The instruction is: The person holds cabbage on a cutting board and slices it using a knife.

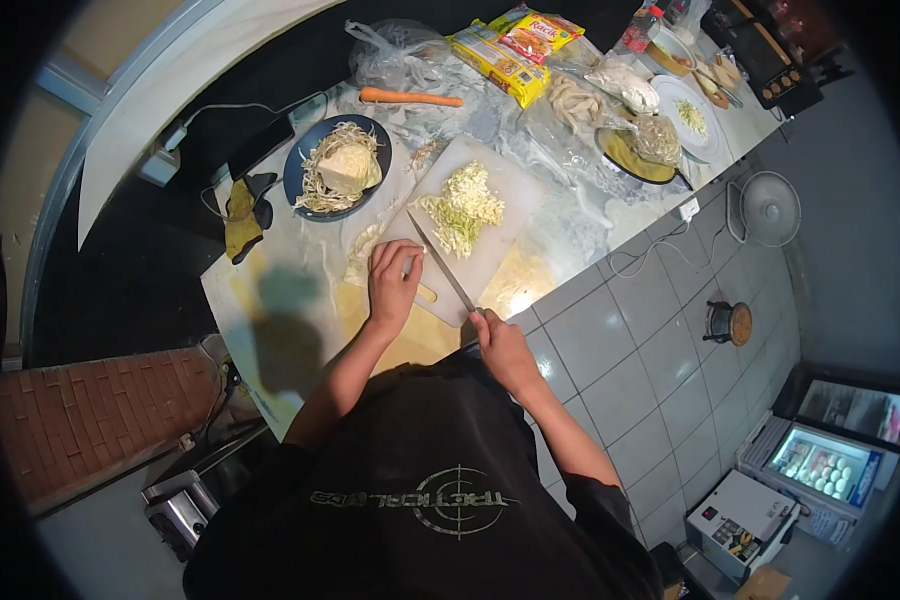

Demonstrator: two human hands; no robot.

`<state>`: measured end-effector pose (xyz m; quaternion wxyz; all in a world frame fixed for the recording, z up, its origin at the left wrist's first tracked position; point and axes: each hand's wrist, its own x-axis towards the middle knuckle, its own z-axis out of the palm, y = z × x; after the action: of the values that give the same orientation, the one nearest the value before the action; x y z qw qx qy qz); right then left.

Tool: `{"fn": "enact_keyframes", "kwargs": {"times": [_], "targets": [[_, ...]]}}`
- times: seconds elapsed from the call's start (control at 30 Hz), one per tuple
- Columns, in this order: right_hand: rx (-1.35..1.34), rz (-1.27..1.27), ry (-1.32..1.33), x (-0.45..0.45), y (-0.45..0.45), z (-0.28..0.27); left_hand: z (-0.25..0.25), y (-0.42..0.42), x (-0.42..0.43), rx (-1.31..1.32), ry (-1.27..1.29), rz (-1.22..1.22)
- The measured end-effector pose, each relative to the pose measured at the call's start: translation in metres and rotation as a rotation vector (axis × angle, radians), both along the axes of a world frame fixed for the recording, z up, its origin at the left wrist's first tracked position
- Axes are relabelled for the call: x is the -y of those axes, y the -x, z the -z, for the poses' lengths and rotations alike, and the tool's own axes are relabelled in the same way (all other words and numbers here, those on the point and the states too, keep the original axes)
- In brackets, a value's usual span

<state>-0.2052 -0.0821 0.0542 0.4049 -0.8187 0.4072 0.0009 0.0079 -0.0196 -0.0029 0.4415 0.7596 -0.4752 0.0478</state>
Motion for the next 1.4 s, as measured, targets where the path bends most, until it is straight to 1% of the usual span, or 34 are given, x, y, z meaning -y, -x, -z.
{"fn": "enact_keyframes", "kwargs": {"times": [0.2,0.27,0.4,0.5,0.57,0.8,0.9,1.07,1.2,1.3,1.37,1.4], "targets": [[-0.085,-0.004,0.121,-0.003,-0.009,0.006,0.001,0.000,0.001,0.003,-0.006,0.004],[-0.158,-0.006,0.180,-0.002,-0.016,0.001,0.001,0.000,0.000,0.007,-0.005,0.001],[-0.141,-0.028,0.195,0.002,-0.015,0.002,0.000,-0.001,0.000,-0.013,-0.010,0.003],[-0.099,0.001,0.172,0.004,-0.009,0.002,0.000,-0.001,-0.001,-0.040,-0.020,0.023],[-0.028,0.015,0.125,0.005,-0.005,0.000,0.001,-0.001,-0.001,-0.044,-0.030,0.013],[-0.025,-0.002,0.066,0.001,-0.002,-0.009,-0.001,-0.001,-0.001,-0.056,-0.062,0.002],[-0.038,-0.015,0.087,0.000,-0.003,-0.006,-0.002,0.000,-0.001,-0.046,-0.057,0.003],[-0.164,-0.038,0.185,-0.002,-0.009,0.007,-0.004,0.001,-0.001,-0.045,-0.068,-0.001],[-0.157,-0.035,0.226,-0.001,-0.016,0.004,-0.003,-0.001,-0.001,-0.029,-0.069,0.001],[-0.126,-0.030,0.183,0.006,-0.016,0.012,-0.006,0.002,0.002,-0.062,0.000,-0.013],[0.055,-0.022,-0.011,0.014,-0.010,0.015,-0.004,0.001,0.001,-0.055,-0.018,-0.018],[0.057,-0.022,-0.010,0.015,-0.009,0.012,-0.004,0.001,0.001,-0.052,-0.037,-0.023]]}}
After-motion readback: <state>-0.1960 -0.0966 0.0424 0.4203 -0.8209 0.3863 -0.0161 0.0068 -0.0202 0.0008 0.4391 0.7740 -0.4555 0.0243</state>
